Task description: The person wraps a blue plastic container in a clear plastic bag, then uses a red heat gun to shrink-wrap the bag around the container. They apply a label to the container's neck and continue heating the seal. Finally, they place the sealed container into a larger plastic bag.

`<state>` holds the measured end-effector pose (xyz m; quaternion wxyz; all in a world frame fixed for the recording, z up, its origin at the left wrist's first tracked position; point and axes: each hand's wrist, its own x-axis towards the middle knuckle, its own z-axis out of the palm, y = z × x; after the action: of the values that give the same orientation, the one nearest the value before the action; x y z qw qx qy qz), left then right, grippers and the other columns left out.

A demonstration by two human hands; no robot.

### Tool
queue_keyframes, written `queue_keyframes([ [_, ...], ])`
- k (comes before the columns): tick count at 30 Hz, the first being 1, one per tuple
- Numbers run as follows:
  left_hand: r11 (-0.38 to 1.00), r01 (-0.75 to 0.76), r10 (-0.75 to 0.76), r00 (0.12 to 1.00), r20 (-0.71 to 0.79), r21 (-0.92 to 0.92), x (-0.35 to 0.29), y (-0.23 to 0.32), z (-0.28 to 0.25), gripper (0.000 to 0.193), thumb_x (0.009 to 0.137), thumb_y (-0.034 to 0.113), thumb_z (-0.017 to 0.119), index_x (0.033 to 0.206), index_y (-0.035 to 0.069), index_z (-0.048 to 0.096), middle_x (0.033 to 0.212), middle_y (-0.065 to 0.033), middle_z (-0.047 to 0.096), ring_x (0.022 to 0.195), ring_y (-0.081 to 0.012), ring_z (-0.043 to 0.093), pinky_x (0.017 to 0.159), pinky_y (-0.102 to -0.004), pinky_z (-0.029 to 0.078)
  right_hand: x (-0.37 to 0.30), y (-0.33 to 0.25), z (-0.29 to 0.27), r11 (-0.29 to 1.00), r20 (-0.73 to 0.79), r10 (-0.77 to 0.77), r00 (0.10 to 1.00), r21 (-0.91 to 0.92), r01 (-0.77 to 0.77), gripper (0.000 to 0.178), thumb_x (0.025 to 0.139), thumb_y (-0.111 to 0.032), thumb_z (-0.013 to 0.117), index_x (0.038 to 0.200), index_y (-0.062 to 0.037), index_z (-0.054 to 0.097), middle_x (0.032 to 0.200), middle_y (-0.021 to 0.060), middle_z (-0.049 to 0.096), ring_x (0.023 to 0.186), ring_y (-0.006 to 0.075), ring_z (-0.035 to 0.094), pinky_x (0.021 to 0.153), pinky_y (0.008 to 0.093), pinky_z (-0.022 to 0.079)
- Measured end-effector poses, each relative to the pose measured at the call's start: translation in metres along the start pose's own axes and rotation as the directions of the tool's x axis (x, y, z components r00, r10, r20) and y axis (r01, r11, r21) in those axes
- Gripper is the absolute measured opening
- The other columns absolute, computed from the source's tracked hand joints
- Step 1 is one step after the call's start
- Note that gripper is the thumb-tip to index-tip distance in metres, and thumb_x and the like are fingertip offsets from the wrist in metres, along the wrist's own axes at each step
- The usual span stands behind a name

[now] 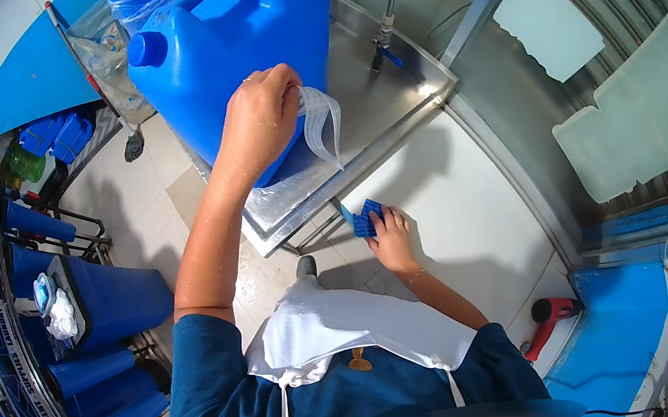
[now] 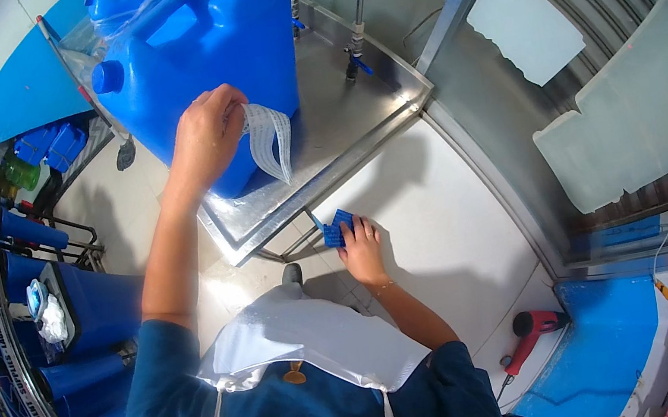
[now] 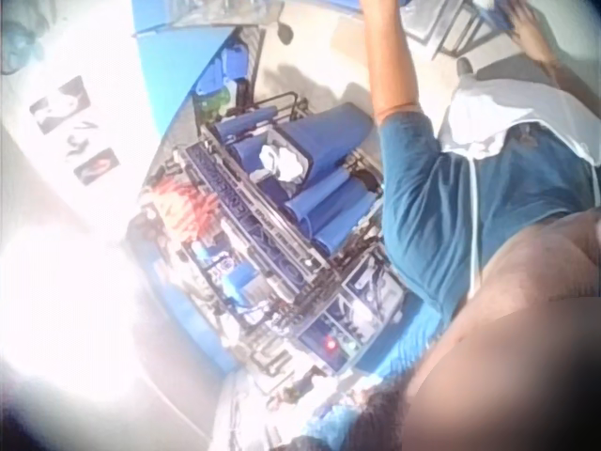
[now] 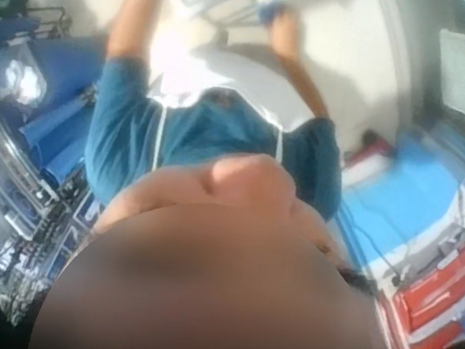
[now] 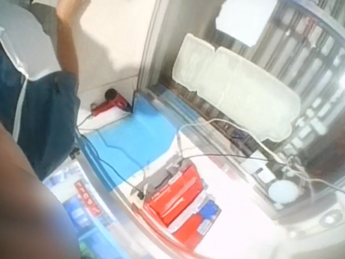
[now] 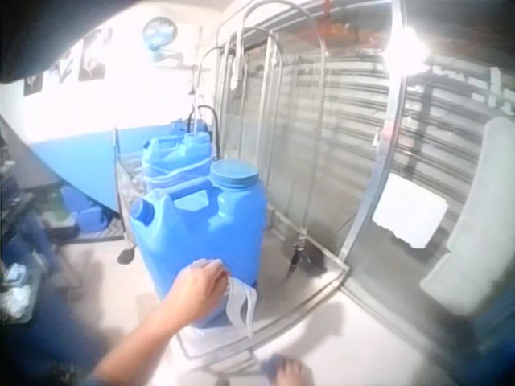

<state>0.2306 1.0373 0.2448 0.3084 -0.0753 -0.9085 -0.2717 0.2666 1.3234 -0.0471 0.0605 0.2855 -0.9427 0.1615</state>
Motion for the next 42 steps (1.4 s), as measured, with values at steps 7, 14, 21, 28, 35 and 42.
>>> queue_keyframes([
  [7, 0.999, -0.049, 0.049, 0.989, -0.141, 0.008, 0.025, 0.006, -0.006, 0.006, 0.080, 0.002, 0.056, 0.085, 0.000, 0.060, 0.079, -0.0173, 0.064, 0.077, -0.0364, 0.059, 0.071, -0.0450, 0.048, 0.003, 0.003, 0.002, 0.979, -0.181, -0.148, 0.972, 0.110, 0.169, 0.009, 0.077, -0.010, 0.066, 0.086, -0.0072, 0.066, 0.086, 0.0066, 0.064, 0.088, 0.0262, 0.060, 0.082, 0.0411, 0.042],
  [14, 0.990, -0.109, 0.132, 0.940, -0.315, 0.089, 0.046, 0.014, -0.029, 0.009, 0.079, 0.000, 0.056, 0.087, 0.002, 0.059, 0.085, -0.0155, 0.060, 0.081, -0.0349, 0.056, 0.073, -0.0416, 0.046, 0.115, 0.050, -0.050, 0.999, -0.418, -0.007, 0.908, 0.045, 0.029, 0.011, 0.080, -0.010, 0.065, 0.089, -0.0067, 0.068, 0.082, 0.0099, 0.066, 0.079, 0.0299, 0.062, 0.075, 0.0431, 0.044],
  [21, 0.968, -0.231, 0.189, 0.931, -0.313, -0.102, -0.024, -0.010, -0.018, 0.017, 0.072, -0.010, 0.051, 0.087, -0.002, 0.052, 0.079, -0.0161, 0.050, 0.075, -0.0346, 0.051, 0.070, -0.0388, 0.044, 0.191, 0.057, -0.067, 0.950, 0.124, 0.156, 0.980, -0.289, -0.115, 0.052, 0.083, -0.036, 0.069, 0.124, -0.0053, 0.059, 0.112, 0.0154, 0.063, 0.109, 0.0326, 0.058, 0.093, 0.0475, 0.043],
  [28, 0.906, 0.110, -0.371, 0.674, -0.639, -0.409, -0.121, -0.109, 0.010, 0.024, 0.091, 0.029, 0.053, 0.095, 0.006, 0.047, 0.103, -0.0120, 0.052, 0.094, -0.0217, 0.052, 0.091, -0.0350, 0.041, 0.313, 0.000, -0.119, 0.919, -0.357, 0.048, 0.933, 0.382, 0.099, 0.050, 0.096, -0.038, 0.053, 0.128, 0.0007, 0.054, 0.123, 0.0276, 0.054, 0.116, 0.0422, 0.052, 0.098, 0.0442, 0.042],
  [35, 0.537, 0.171, -0.768, 0.503, -0.396, -0.826, -0.104, -0.148, 0.060, 0.049, 0.102, 0.031, 0.039, 0.143, 0.003, 0.034, 0.135, -0.0111, 0.042, 0.121, -0.0184, 0.042, 0.107, -0.0333, 0.032, 0.495, -0.057, -0.187, -0.138, 0.025, 0.165, 0.986, 0.990, -0.002, 0.054, 0.098, -0.048, 0.046, 0.125, -0.0023, 0.054, 0.115, 0.0095, 0.062, 0.099, 0.0198, 0.059, 0.089, 0.0350, 0.048],
  [42, 0.597, 0.261, -0.770, 0.452, -0.451, -0.759, -0.097, -0.151, 0.074, 0.047, 0.106, 0.026, 0.028, 0.146, 0.001, 0.033, 0.147, -0.0136, 0.036, 0.137, -0.0224, 0.031, 0.114, -0.0342, 0.024, 0.520, -0.044, -0.174, -0.076, 0.030, -0.079, 0.996, 0.996, -0.036, 0.059, 0.098, -0.054, 0.042, 0.128, -0.0040, 0.053, 0.122, 0.0106, 0.060, 0.107, 0.0205, 0.058, 0.094, 0.0357, 0.047],
])
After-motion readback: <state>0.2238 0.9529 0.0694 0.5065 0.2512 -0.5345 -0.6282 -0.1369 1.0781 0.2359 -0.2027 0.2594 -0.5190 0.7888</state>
